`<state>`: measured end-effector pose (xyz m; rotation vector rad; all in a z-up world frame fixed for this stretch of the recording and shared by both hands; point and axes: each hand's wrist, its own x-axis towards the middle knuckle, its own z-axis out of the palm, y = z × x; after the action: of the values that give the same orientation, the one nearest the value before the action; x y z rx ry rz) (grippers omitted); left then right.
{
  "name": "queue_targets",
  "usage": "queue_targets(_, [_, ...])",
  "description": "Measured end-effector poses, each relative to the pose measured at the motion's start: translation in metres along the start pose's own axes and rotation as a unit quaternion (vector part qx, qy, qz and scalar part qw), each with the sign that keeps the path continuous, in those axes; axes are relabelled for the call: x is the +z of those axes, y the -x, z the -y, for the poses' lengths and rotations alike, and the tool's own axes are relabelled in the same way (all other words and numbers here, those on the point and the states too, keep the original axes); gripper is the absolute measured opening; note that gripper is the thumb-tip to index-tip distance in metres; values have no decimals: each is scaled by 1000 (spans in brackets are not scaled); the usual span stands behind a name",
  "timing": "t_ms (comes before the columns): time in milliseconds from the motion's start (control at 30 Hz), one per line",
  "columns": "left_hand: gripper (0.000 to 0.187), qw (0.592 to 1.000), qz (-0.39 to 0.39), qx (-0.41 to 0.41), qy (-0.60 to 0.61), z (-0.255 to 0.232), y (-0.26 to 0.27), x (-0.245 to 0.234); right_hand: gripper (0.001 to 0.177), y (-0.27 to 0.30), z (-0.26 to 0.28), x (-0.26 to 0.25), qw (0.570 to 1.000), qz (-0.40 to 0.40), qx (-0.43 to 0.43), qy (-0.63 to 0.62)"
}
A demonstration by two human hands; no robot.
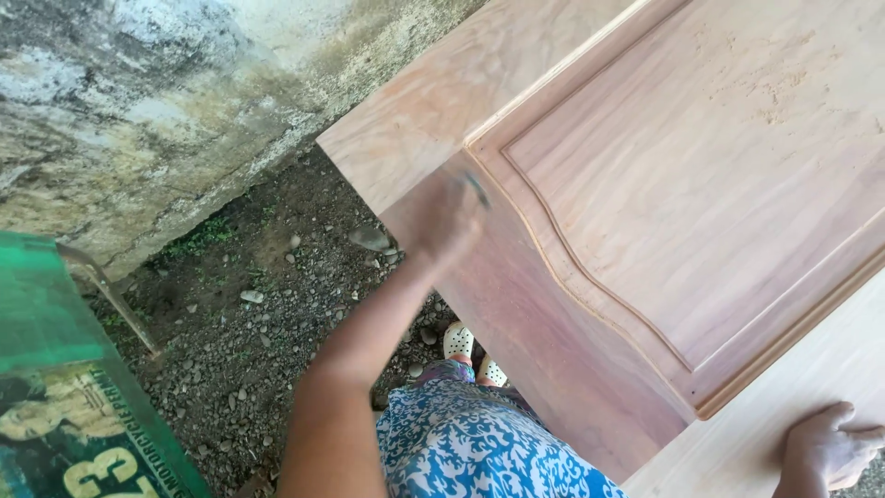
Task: Sanding the decorative grooves and surface of a wooden door panel using a small piece of sandpaper.
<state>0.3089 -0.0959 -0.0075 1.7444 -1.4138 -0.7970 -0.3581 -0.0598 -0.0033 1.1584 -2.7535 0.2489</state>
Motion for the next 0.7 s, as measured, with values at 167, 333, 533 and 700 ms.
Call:
queue_targets(167, [13, 944, -46, 293, -147, 55, -12, 72, 66, -12, -18, 18, 999, -27, -30, -3])
queue_targets(333, [3, 976, -86, 162, -115, 48, -49, 13, 67, -17, -29, 24, 998, -36, -57, 3])
queue_targets(533, [8, 861, -158, 390, -288, 32, 0, 69, 68, -4, -9, 7, 1000, 9, 12, 26])
queue_targets(700, [8, 968, -76, 166, -170, 54, -45, 19, 67, -9, -10, 12, 1000, -1, 4, 24])
